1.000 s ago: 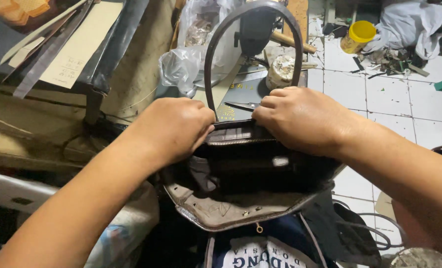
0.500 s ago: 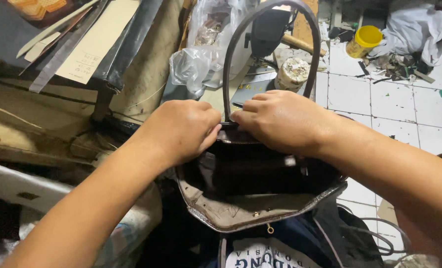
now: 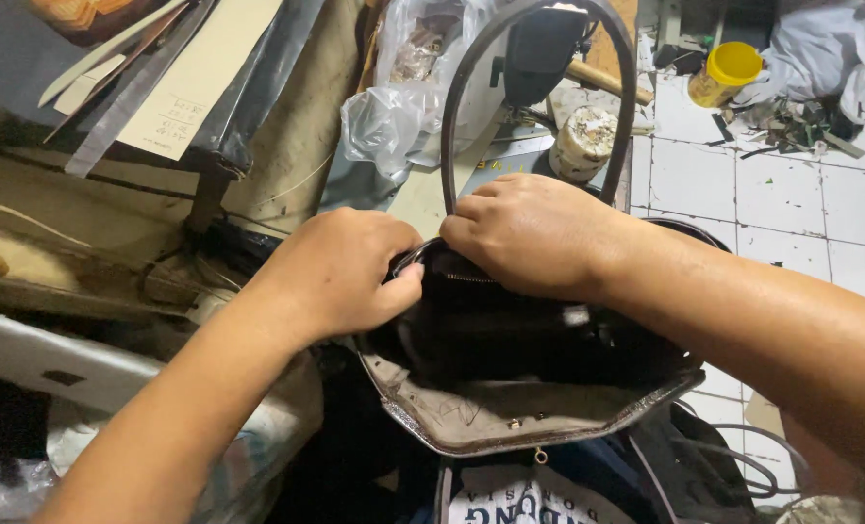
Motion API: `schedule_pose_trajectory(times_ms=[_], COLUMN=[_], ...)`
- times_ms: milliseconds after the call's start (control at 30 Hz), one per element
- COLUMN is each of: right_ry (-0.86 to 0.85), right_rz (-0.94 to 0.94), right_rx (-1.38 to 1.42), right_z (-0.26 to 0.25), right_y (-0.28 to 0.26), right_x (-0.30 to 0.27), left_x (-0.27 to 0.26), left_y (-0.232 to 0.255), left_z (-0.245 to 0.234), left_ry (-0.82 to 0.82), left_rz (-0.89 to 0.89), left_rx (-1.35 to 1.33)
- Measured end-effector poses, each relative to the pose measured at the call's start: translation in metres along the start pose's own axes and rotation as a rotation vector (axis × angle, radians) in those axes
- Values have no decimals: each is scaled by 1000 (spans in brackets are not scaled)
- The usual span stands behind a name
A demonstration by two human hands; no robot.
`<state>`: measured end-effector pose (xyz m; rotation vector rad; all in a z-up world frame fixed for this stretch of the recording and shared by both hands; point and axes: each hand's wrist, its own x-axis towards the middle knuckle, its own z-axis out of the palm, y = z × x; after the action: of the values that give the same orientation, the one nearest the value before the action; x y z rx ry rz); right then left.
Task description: Inspecting the interior lining and zipper of a leather handbag
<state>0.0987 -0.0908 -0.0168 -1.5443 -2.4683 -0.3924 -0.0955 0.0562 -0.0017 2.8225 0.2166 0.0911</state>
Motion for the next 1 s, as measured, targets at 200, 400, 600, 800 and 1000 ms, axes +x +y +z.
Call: schedule_pose_trajectory(times_ms=[200,400,600,800,1000], right_ry=[-2,-8,17,-6,-27], right_rz=[0,-7,-18,11,33], right_rx=[-43,3,81,104,84], right_z=[-4,13,-17,8,8], right_y=[0,2,-7,1,1], right_x=[5,9,18,14,14], left_x=[0,-2,-16,-7,-4], left_y=[-3,3,11,7,16], left_z=[4,-3,-19,-13,-6], left_ry=[20,-10,-45,-13,57], left_rz=[17,-38,-108,-202,-192], left_rx=[-4,-11,-70,-46,136])
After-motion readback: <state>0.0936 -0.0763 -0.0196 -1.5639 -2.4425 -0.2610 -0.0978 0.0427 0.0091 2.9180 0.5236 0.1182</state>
